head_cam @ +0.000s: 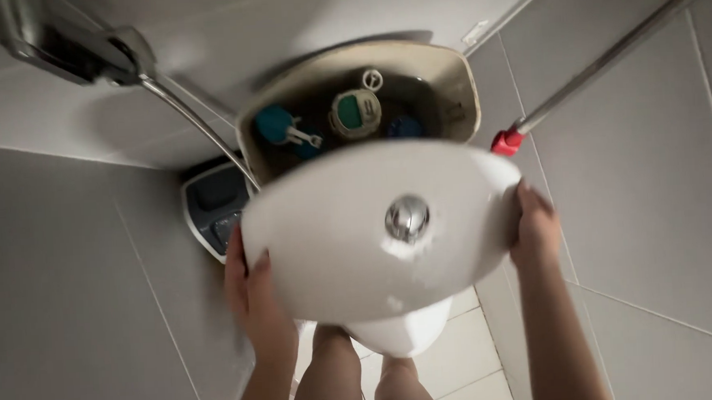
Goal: The person cleans a toilet in a tiled bathroom. They open the toilet lid and tank, rearrange cleaning supplies in a pink basket, then use a handheld bidet sprayer to rinse the bowl, seat, and tank interior. They close the lid and tank, and return the sprayer to its wall mount.
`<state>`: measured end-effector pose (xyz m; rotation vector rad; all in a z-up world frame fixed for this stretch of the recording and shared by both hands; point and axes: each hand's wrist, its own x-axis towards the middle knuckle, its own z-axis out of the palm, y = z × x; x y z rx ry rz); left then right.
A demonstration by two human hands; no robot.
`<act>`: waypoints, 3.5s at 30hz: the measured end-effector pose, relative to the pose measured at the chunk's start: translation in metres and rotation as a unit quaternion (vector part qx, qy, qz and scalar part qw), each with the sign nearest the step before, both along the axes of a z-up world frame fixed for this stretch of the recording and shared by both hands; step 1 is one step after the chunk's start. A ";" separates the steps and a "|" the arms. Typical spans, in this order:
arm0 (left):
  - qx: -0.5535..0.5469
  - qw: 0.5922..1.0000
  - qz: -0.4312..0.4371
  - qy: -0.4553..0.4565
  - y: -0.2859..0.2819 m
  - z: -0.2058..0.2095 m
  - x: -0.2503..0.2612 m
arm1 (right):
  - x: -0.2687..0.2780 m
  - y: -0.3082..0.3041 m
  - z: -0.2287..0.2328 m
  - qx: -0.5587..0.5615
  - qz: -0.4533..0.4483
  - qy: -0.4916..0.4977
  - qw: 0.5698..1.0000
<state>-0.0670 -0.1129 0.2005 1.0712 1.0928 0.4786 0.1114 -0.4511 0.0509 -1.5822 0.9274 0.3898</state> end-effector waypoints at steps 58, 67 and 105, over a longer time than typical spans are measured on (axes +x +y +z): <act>0.018 0.860 -0.295 0.416 -0.065 -0.326 -0.202 | 0.075 0.239 0.025 -0.350 0.723 -0.120 0.583; -0.026 0.769 -0.420 0.481 -0.050 -0.347 -0.205 | 0.096 0.253 0.021 -0.359 0.767 0.006 0.532; -0.032 0.747 -0.468 0.471 -0.038 -0.332 -0.194 | 0.050 0.253 0.043 -0.315 0.768 -0.011 0.558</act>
